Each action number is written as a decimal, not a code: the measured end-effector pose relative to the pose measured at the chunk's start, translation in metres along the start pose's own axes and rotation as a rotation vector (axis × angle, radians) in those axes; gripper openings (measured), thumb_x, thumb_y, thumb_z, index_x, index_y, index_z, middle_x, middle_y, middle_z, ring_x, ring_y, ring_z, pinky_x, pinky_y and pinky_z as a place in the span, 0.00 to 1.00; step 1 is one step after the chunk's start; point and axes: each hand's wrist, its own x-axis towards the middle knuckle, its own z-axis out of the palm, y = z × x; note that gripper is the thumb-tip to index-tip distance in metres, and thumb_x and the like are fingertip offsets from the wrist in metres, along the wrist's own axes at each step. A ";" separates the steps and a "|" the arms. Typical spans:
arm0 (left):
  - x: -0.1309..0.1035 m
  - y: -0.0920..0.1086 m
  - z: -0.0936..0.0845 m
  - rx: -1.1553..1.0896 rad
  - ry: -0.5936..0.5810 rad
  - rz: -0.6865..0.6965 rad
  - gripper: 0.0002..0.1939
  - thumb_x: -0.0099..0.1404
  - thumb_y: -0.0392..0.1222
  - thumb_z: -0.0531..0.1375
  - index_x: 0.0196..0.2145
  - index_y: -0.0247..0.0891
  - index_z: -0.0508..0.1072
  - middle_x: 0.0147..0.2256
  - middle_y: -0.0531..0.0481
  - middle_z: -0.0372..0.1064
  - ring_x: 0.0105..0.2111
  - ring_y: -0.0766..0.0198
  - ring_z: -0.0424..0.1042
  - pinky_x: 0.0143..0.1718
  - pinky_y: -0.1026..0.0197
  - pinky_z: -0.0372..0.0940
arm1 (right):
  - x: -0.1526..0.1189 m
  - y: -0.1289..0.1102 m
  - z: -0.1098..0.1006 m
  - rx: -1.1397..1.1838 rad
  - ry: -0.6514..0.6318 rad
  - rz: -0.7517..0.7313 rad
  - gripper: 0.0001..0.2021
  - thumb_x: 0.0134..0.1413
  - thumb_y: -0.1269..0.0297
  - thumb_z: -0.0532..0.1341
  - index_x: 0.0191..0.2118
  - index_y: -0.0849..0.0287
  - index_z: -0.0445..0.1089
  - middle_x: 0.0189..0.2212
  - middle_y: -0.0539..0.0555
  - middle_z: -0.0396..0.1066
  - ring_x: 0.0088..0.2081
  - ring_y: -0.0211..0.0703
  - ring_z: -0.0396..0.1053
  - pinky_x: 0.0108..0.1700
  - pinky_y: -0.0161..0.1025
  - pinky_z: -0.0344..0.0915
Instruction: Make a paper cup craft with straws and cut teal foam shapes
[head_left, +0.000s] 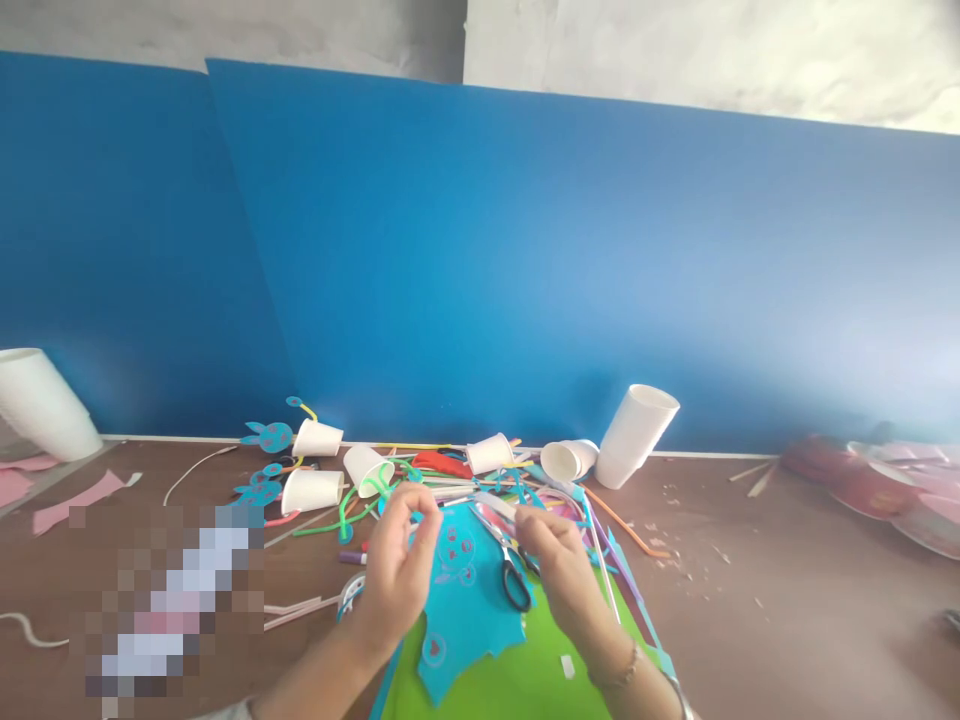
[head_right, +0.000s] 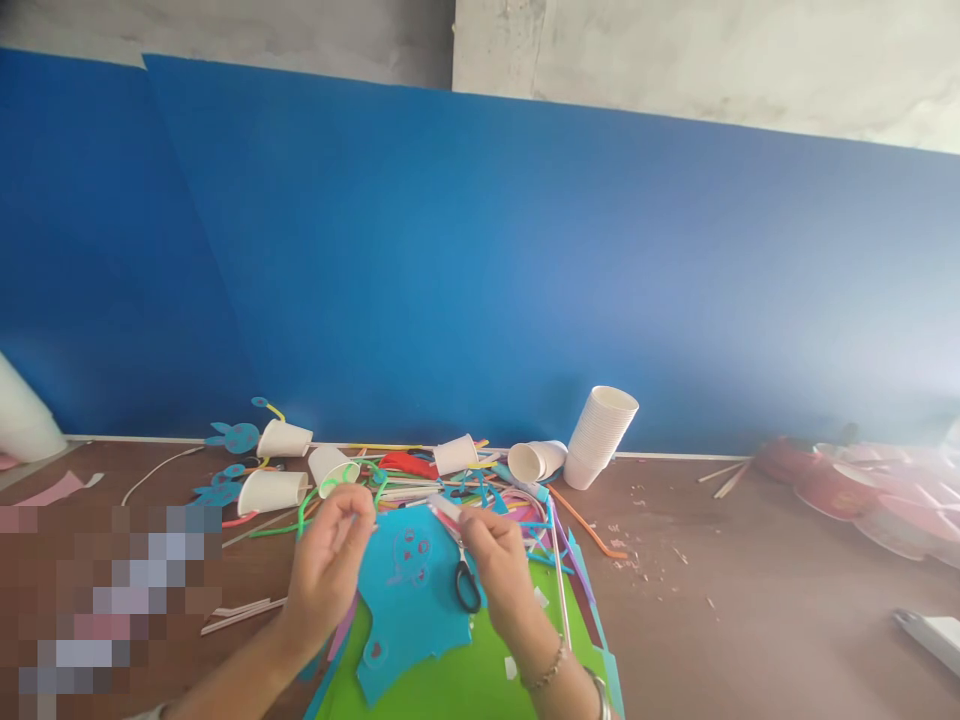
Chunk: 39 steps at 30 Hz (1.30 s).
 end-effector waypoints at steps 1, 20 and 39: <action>0.007 0.000 -0.003 -0.002 0.046 -0.066 0.05 0.67 0.40 0.52 0.33 0.39 0.65 0.30 0.53 0.60 0.33 0.64 0.63 0.36 0.63 0.59 | 0.005 0.003 -0.007 -0.117 0.042 -0.049 0.19 0.56 0.57 0.52 0.16 0.57 0.62 0.13 0.46 0.53 0.18 0.37 0.52 0.22 0.35 0.50; 0.018 0.009 0.006 0.216 -0.578 -0.448 0.07 0.61 0.42 0.54 0.33 0.38 0.70 0.34 0.51 0.69 0.36 0.61 0.66 0.38 0.62 0.59 | 0.001 0.004 0.010 -0.198 -0.184 -0.137 0.04 0.51 0.63 0.60 0.31 0.58 0.70 0.32 0.53 0.72 0.37 0.47 0.70 0.42 0.41 0.65; 0.078 -0.064 0.049 0.678 -0.434 -0.200 0.27 0.63 0.42 0.52 0.58 0.31 0.60 0.57 0.34 0.61 0.57 0.49 0.59 0.56 0.49 0.55 | 0.015 0.014 -0.009 -0.496 0.061 -0.205 0.06 0.50 0.67 0.58 0.24 0.56 0.68 0.27 0.54 0.73 0.34 0.50 0.70 0.37 0.42 0.63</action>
